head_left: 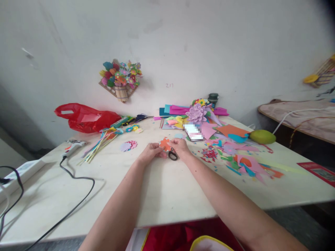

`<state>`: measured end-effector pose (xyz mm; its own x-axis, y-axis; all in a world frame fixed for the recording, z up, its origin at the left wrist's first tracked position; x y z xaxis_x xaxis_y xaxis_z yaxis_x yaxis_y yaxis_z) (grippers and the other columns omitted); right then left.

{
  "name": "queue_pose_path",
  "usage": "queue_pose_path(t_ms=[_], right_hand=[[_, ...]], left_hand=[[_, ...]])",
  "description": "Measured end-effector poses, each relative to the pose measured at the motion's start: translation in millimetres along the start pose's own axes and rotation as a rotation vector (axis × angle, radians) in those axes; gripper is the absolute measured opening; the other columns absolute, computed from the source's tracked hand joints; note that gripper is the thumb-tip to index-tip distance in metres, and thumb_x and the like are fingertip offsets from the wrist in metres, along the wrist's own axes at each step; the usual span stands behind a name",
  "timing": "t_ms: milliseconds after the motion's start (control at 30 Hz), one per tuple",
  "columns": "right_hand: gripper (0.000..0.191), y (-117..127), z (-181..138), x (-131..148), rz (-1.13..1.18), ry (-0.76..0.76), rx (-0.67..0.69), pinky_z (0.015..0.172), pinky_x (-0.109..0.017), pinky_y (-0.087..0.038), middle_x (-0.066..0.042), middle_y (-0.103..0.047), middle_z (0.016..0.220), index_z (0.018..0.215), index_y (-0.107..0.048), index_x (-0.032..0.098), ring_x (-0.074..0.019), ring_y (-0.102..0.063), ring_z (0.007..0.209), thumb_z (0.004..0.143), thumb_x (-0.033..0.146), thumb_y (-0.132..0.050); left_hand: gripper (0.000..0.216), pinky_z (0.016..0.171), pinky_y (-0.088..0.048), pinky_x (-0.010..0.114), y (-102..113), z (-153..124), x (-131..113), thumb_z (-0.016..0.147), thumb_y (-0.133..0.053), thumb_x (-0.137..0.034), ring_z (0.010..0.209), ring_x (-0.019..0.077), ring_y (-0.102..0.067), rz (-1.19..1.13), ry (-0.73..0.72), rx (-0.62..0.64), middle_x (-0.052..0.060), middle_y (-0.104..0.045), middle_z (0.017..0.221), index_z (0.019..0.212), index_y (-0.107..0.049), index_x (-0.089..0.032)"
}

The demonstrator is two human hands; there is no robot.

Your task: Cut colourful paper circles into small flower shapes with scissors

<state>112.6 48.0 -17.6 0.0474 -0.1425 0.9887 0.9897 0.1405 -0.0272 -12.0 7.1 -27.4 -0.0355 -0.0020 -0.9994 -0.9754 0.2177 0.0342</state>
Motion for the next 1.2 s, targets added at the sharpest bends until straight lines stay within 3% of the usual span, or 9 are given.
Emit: queue_pose_path(t_ms=[233, 367, 600, 733, 867, 1200], right_hand=[[0.026, -0.8, -0.9, 5.5, -0.048, 0.033, -0.012, 0.04, -0.02, -0.032, 0.005, -0.05, 0.048, 0.054, -0.054, 0.016, -0.0068, -0.039, 0.043, 0.053, 0.036, -0.07], [0.028, -2.7, -2.6, 7.2, -0.052, 0.043, 0.007, 0.039, -0.02, -0.032, 0.004, -0.05, 0.048, 0.055, -0.054, 0.016, -0.0076, -0.04, 0.044, 0.053, 0.039, -0.07], [0.035, -6.6, -8.1, 12.1, 0.085, 0.018, 0.099, 0.034, -0.02, -0.031, 0.001, -0.051, 0.052, 0.063, -0.057, 0.015, -0.0089, -0.044, 0.043, 0.068, 0.05, -0.058], [0.027, -8.6, -7.8, 11.5, 0.165, -0.015, 0.155, 0.033, -0.019, -0.031, -0.003, -0.057, 0.056, 0.067, -0.061, 0.013, -0.0124, -0.052, 0.049, 0.065, 0.04, -0.057], [0.019, -7.3, -6.2, 8.1, 0.16, -0.031, 0.16, 0.035, -0.018, -0.032, -0.002, -0.059, 0.055, 0.069, -0.064, 0.013, -0.0125, -0.053, 0.05, 0.059, 0.028, -0.056], [0.009, -6.8, -10.2, 10.9, 0.071, -0.037, 0.155, 0.036, -0.019, -0.031, 0.0, -0.058, 0.049, 0.06, -0.062, 0.014, -0.0113, -0.053, 0.046, 0.06, 0.022, -0.059]], left_hand=[[0.03, 0.063, -0.047, 0.029, -1.6, -0.3, -3.2, 0.067, -0.07, -0.041, 0.057, 0.0179, -0.065, -0.035, -0.036, 0.024, 0.008, -0.069, 0.062, 0.075, -0.061, -0.013], [0.025, 0.053, -0.043, 0.026, 0.0, -2.3, -7.9, 0.066, -0.069, -0.037, 0.044, 0.0134, -0.056, -0.024, -0.054, -0.011, 0.004, -0.063, 0.051, 0.066, -0.06, -0.013], [0.023, 0.051, -0.042, 0.027, 10.5, -2.4, -13.9, 0.063, -0.067, -0.032, 0.041, 0.0108, -0.047, 0.053, -0.107, -0.118, -0.001, -0.05, 0.041, 0.053, -0.057, -0.015], [0.022, 0.051, -0.041, 0.026, 17.6, -0.1, -11.4, 0.061, -0.068, -0.033, 0.042, 0.0104, -0.045, 0.052, -0.113, -0.163, -0.002, -0.048, 0.042, 0.052, -0.058, -0.015], [0.021, 0.05, -0.04, 0.025, 22.3, 0.7, -9.2, 0.06, -0.069, -0.033, 0.045, 0.0111, -0.048, 0.047, -0.1, -0.2, 0.0, -0.055, 0.047, 0.055, -0.061, -0.014], [0.02, 0.052, -0.045, 0.028, 20.9, -0.1, -8.7, 0.056, -0.072, -0.031, 0.045, 0.0123, -0.051, -0.02, -0.079, -0.202, 0.002, -0.058, 0.05, 0.055, -0.062, -0.013]])
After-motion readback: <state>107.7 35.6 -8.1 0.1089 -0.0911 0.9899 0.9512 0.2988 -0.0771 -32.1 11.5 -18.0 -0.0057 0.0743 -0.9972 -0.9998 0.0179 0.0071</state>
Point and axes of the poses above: each hand's wrist, its own z-axis towards the middle knuckle, its own y-axis out of the back of the hand, x = y × z, the point moved 9 cm from there along z, towards the middle knuckle
